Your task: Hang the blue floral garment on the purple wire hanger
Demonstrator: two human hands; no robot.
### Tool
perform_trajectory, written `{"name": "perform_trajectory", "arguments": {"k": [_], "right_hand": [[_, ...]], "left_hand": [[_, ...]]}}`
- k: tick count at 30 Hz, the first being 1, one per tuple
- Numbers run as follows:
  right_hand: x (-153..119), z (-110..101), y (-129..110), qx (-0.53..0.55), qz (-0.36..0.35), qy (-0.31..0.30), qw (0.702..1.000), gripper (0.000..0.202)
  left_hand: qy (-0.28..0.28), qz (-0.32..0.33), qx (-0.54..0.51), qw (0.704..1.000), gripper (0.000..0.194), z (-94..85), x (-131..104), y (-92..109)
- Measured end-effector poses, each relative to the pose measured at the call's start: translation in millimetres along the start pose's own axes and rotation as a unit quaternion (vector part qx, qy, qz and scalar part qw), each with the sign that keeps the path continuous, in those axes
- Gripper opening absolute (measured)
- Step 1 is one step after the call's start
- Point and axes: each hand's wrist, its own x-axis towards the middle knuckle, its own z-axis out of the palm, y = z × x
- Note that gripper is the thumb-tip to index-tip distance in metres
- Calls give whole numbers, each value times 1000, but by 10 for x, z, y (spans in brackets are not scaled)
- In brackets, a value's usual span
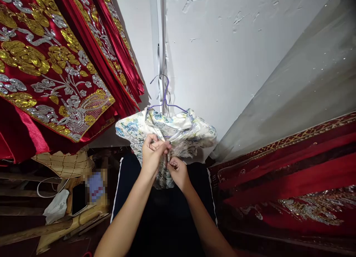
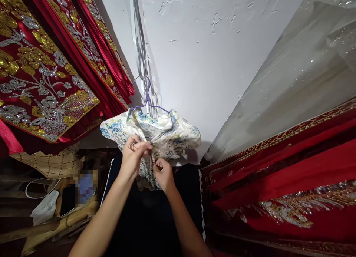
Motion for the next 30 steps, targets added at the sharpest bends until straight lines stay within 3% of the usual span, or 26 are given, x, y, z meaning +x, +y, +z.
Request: {"name": "perform_trajectory", "arguments": {"k": [4,7,10,12,14,17,19,21,25,30], "right_hand": [[179,11,0,-11,2,-3,1000,30],[243,-3,6,-6,2,-6,1000,31],[202,-43,-40,0,2,-12,1000,31],[152,-98,-190,22,-1,1,1000,28],[134,-176,-477,57,-26,32,998,26],[245,-300,-1079,74,-144,57,985,35],[405,-361,-1454,44,-206,48,976,44],[584,-400,-1712,-3,-217,7,976,42],[801,-463,-1864,-123,-204,-46,970,20],[743,-548,-1848,-233,-247,-53,939,13]], "left_hand": [[-33,77,-9,996,47,251,259,474],[-48,121,0,991,47,351,320,656],[-54,126,18,990,41,319,300,630],[-56,122,35,990,34,256,277,549],[-55,132,55,988,27,201,263,472],[-66,159,77,982,17,184,253,418],[-76,169,96,978,14,207,242,417],[-74,173,114,976,16,228,226,420],[-64,186,118,973,24,204,198,421],[-45,196,136,970,30,169,223,441]]}}
